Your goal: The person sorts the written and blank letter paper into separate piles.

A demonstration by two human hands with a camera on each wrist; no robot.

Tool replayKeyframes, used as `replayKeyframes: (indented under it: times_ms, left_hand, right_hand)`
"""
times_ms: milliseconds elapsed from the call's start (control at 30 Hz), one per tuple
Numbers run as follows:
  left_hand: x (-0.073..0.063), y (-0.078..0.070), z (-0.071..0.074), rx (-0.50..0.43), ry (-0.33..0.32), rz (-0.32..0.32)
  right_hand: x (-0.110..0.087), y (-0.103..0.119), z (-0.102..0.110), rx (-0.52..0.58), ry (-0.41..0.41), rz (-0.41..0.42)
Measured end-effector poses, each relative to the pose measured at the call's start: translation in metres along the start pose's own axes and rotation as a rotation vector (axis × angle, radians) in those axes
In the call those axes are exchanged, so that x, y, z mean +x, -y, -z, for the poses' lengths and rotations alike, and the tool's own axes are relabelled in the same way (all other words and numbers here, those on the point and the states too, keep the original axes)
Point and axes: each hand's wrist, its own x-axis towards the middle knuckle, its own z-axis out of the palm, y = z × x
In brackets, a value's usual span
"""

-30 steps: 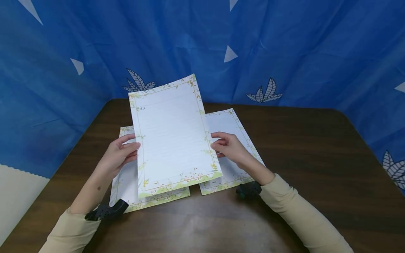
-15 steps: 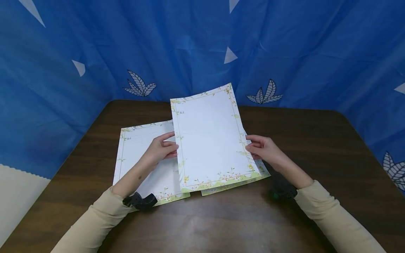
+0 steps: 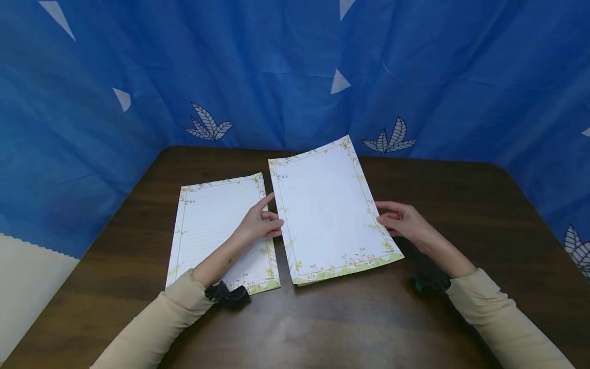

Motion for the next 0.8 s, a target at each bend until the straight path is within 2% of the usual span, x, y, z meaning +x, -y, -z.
replayKeyframes:
  times_ms: [233, 433, 800]
  left_hand:
    - [0.003, 0.004, -0.006, 0.030, 0.038, -0.003]
    - [0.005, 0.005, -0.006, 0.090, 0.019, 0.021]
    - [0.009, 0.003, -0.003, 0.176, 0.017, 0.017]
  right_hand:
    - [-0.002, -0.009, 0.002, 0.031, 0.013, -0.027]
    - [0.002, -0.012, 0.001, 0.011, 0.022, -0.010]
    - [0.012, -0.009, 0.001, -0.026, 0.031, 0.003]
